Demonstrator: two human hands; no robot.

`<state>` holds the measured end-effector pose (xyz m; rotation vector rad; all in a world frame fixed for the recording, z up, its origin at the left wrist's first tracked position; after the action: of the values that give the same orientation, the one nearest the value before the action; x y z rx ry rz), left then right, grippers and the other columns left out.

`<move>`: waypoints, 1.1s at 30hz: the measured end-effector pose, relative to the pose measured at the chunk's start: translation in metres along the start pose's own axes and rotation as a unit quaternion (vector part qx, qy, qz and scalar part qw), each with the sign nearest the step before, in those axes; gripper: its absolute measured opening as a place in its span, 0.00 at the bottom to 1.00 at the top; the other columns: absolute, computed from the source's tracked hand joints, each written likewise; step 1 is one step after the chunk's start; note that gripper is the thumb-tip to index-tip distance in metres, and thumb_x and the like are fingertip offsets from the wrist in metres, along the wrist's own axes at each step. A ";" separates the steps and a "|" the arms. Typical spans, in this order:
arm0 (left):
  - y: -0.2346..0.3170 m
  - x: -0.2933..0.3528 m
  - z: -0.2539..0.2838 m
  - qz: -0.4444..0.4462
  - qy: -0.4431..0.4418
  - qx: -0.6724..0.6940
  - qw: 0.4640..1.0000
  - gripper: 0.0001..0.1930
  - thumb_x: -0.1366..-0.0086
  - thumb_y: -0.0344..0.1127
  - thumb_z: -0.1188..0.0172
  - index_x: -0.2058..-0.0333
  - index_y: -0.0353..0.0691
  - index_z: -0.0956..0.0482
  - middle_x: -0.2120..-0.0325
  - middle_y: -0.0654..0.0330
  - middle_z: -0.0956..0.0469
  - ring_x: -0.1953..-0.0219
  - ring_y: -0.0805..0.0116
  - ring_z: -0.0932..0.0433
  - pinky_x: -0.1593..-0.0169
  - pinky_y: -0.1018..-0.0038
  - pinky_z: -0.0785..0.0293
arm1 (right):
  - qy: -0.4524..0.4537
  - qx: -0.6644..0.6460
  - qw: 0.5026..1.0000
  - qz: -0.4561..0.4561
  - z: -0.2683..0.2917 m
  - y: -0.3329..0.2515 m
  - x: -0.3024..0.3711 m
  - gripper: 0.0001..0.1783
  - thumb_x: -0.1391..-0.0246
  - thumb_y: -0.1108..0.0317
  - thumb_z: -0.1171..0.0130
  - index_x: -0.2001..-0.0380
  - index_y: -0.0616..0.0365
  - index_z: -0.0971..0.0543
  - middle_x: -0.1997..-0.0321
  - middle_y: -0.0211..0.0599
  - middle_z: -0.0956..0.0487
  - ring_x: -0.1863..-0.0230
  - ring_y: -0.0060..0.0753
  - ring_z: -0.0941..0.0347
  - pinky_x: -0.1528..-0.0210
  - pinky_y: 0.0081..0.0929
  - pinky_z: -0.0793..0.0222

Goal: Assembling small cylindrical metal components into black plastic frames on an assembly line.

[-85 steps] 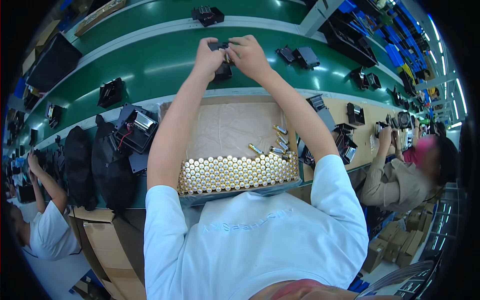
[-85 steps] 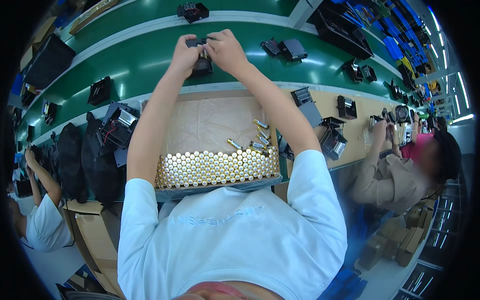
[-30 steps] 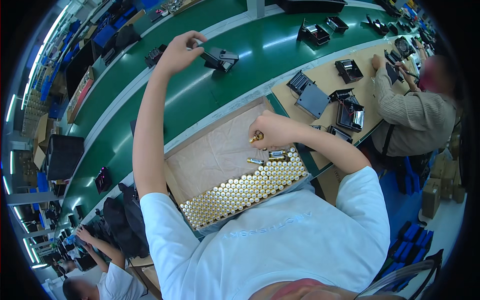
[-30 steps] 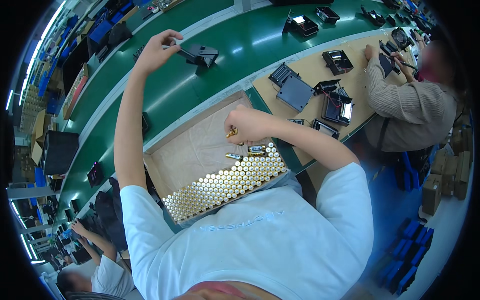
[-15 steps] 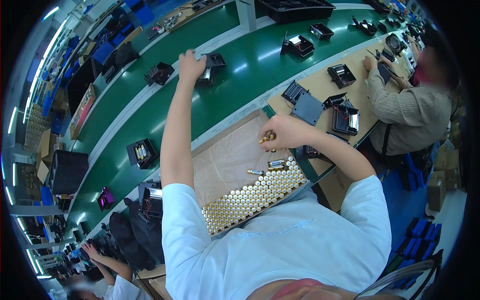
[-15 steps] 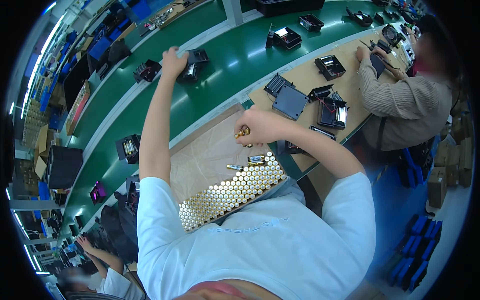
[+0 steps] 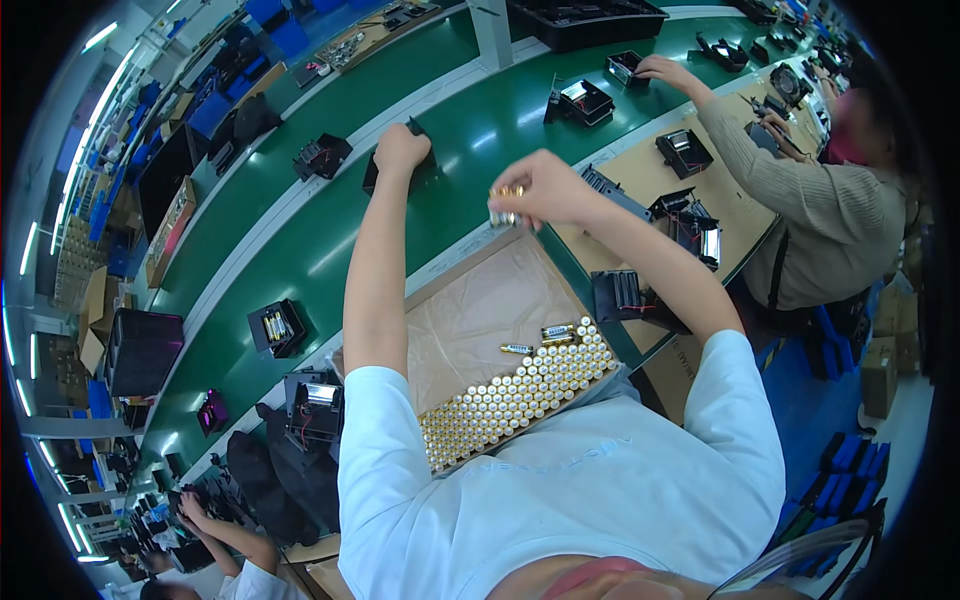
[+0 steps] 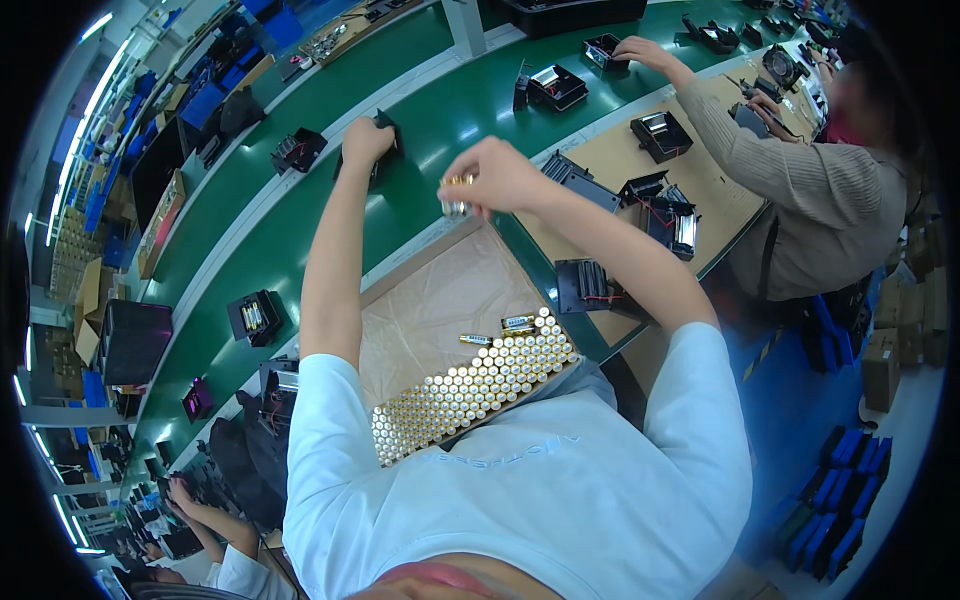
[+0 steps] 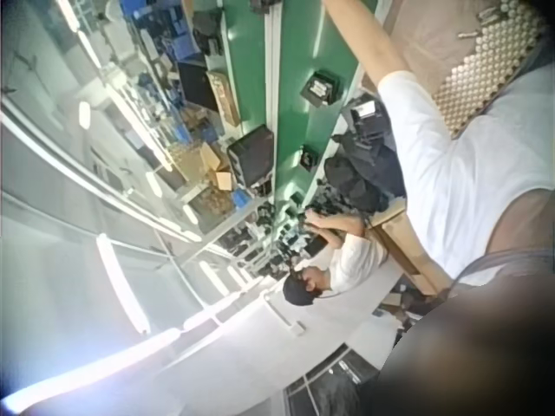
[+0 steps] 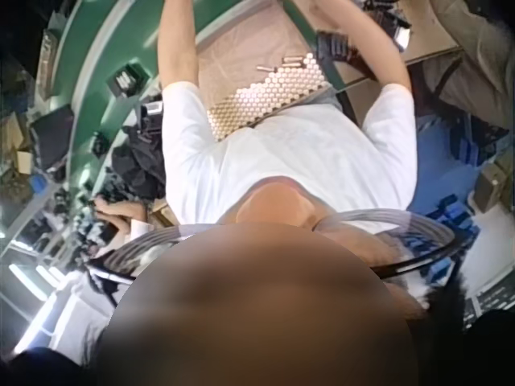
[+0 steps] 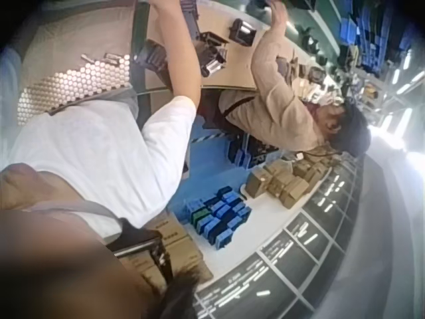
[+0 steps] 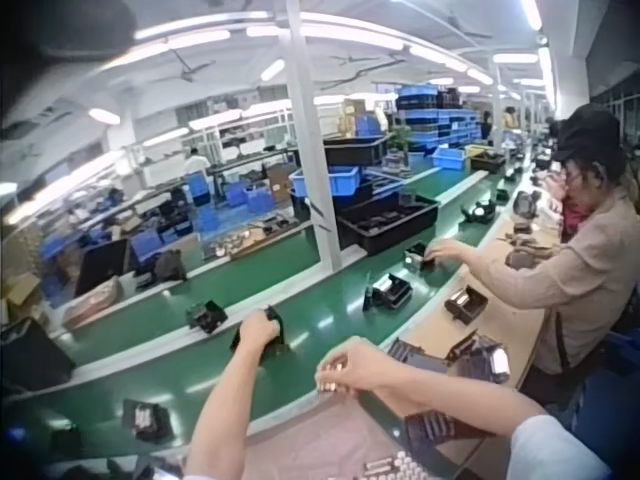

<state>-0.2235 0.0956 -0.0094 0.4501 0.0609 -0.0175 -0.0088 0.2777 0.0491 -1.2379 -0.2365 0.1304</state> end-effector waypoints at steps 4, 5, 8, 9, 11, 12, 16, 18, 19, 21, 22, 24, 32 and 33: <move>-0.010 -0.006 -0.003 -0.063 -0.008 -0.016 0.998 0.23 0.39 0.52 0.42 0.60 0.35 0.20 0.64 0.48 0.19 0.61 0.52 0.20 0.56 0.58 0.24 | 0.090 0.022 0.995 0.033 0.018 -0.003 -0.053 0.12 0.50 0.69 0.35 0.67 0.69 0.17 0.82 0.34 0.22 0.87 0.19 0.32 0.83 0.15 0.35; -0.010 -0.001 -0.006 -0.046 -0.027 0.103 0.993 0.22 0.39 0.49 0.42 0.57 0.34 0.23 0.62 0.47 0.21 0.61 0.51 0.20 0.57 0.58 0.24 | 0.111 0.044 0.992 0.046 0.022 -0.003 -0.067 0.12 0.50 0.68 0.35 0.69 0.69 0.16 0.83 0.35 0.22 0.87 0.21 0.31 0.82 0.16 0.32; -0.013 0.027 -0.015 0.018 -0.076 0.448 0.890 0.24 0.39 0.40 0.42 0.49 0.31 0.32 0.56 0.43 0.26 0.62 0.48 0.22 0.61 0.56 0.22 | 0.136 0.066 0.987 0.058 0.024 -0.004 -0.107 0.13 0.51 0.67 0.35 0.68 0.69 0.16 0.83 0.34 0.22 0.87 0.19 0.32 0.83 0.16 0.35; -0.013 0.033 -0.014 0.017 -0.073 0.449 0.890 0.24 0.39 0.40 0.42 0.49 0.31 0.32 0.56 0.43 0.26 0.62 0.48 0.22 0.61 0.56 0.22 | 0.135 0.067 0.987 0.061 0.020 -0.006 -0.113 0.13 0.51 0.67 0.35 0.68 0.69 0.16 0.83 0.34 0.22 0.87 0.19 0.32 0.83 0.16 0.35; -0.010 0.049 -0.014 0.012 -0.092 0.523 0.847 0.21 0.37 0.35 0.43 0.48 0.32 0.35 0.58 0.46 0.26 0.62 0.51 0.22 0.60 0.57 0.21 | 0.135 0.112 0.983 0.061 0.012 -0.010 -0.123 0.13 0.52 0.67 0.35 0.69 0.70 0.16 0.83 0.35 0.22 0.87 0.20 0.32 0.83 0.17 0.35; -0.007 0.055 -0.012 0.007 -0.100 0.558 0.824 0.20 0.36 0.32 0.44 0.47 0.32 0.36 0.60 0.47 0.26 0.62 0.53 0.22 0.59 0.58 0.21 | 0.135 0.135 0.980 0.062 0.009 -0.013 -0.128 0.13 0.53 0.67 0.35 0.69 0.70 0.16 0.83 0.35 0.22 0.87 0.20 0.31 0.82 0.17 0.34; -0.001 0.066 -0.011 0.045 -0.150 0.678 0.718 0.20 0.35 0.27 0.45 0.47 0.31 0.38 0.58 0.45 0.28 0.61 0.55 0.22 0.62 0.61 0.20 | 0.109 0.206 0.968 0.093 -0.006 -0.020 -0.135 0.12 0.53 0.67 0.35 0.71 0.68 0.16 0.83 0.36 0.21 0.87 0.24 0.30 0.80 0.20 0.32; 0.004 0.073 -0.014 0.083 -0.194 0.751 0.626 0.20 0.36 0.24 0.45 0.47 0.30 0.38 0.55 0.41 0.30 0.60 0.56 0.23 0.65 0.64 0.19 | 0.086 0.251 0.957 0.119 -0.014 -0.021 -0.136 0.12 0.54 0.66 0.35 0.72 0.66 0.15 0.82 0.37 0.20 0.87 0.27 0.29 0.78 0.22 0.30; 0.002 0.073 -0.014 0.084 -0.189 0.754 0.624 0.20 0.36 0.24 0.45 0.47 0.30 0.38 0.55 0.41 0.30 0.60 0.56 0.23 0.65 0.64 0.19 | 0.081 0.255 0.956 0.121 -0.017 -0.024 -0.133 0.12 0.54 0.66 0.35 0.72 0.66 0.15 0.82 0.37 0.20 0.87 0.27 0.29 0.78 0.22 0.30; -0.009 0.071 -0.013 0.105 -0.130 0.743 0.648 0.20 0.35 0.26 0.45 0.46 0.31 0.38 0.54 0.41 0.31 0.58 0.54 0.23 0.64 0.62 0.19 | 0.086 0.230 0.958 0.145 -0.022 -0.030 -0.125 0.10 0.54 0.68 0.35 0.71 0.65 0.15 0.82 0.35 0.20 0.86 0.26 0.29 0.79 0.23 0.31; -0.016 0.070 -0.013 0.117 -0.100 0.737 0.658 0.20 0.34 0.27 0.45 0.46 0.31 0.38 0.54 0.40 0.31 0.58 0.54 0.24 0.64 0.61 0.19 | 0.087 0.217 0.959 0.157 -0.026 -0.032 -0.121 0.10 0.54 0.69 0.35 0.70 0.65 0.15 0.81 0.34 0.20 0.86 0.26 0.29 0.79 0.23 0.32; -0.022 0.070 -0.013 0.131 -0.066 0.733 0.664 0.20 0.34 0.28 0.45 0.46 0.31 0.38 0.54 0.40 0.31 0.57 0.53 0.24 0.64 0.60 0.18 | 0.082 0.209 0.960 0.169 -0.032 -0.031 -0.115 0.10 0.54 0.69 0.35 0.70 0.65 0.15 0.81 0.33 0.20 0.85 0.25 0.28 0.79 0.23 0.32; -0.037 0.081 -0.004 0.114 -0.001 0.636 0.763 0.20 0.34 0.28 0.46 0.46 0.33 0.39 0.54 0.41 0.31 0.57 0.51 0.24 0.59 0.58 0.18 | 0.072 0.336 0.850 0.400 -0.061 -0.029 -0.093 0.15 0.53 0.72 0.36 0.58 0.57 0.16 0.71 0.36 0.16 0.80 0.31 0.25 0.75 0.24 0.32; -0.037 0.081 -0.004 0.114 -0.016 0.634 0.765 0.21 0.34 0.28 0.46 0.46 0.33 0.40 0.54 0.42 0.31 0.57 0.50 0.24 0.59 0.57 0.18 | 0.051 0.363 0.832 0.416 -0.066 -0.030 -0.093 0.17 0.53 0.72 0.36 0.56 0.57 0.17 0.69 0.37 0.16 0.79 0.33 0.25 0.74 0.24 0.31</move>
<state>-0.1437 0.0635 -0.0342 1.8316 -0.0541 0.1883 -0.0833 0.1863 0.0469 -0.4987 0.4438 0.8318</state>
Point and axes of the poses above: each hand's wrist, its own x-axis away from the middle knuckle, its own z-axis out of the back of the hand, y = z × x, the point moved 7 cm from there along -x, towards the middle knuckle
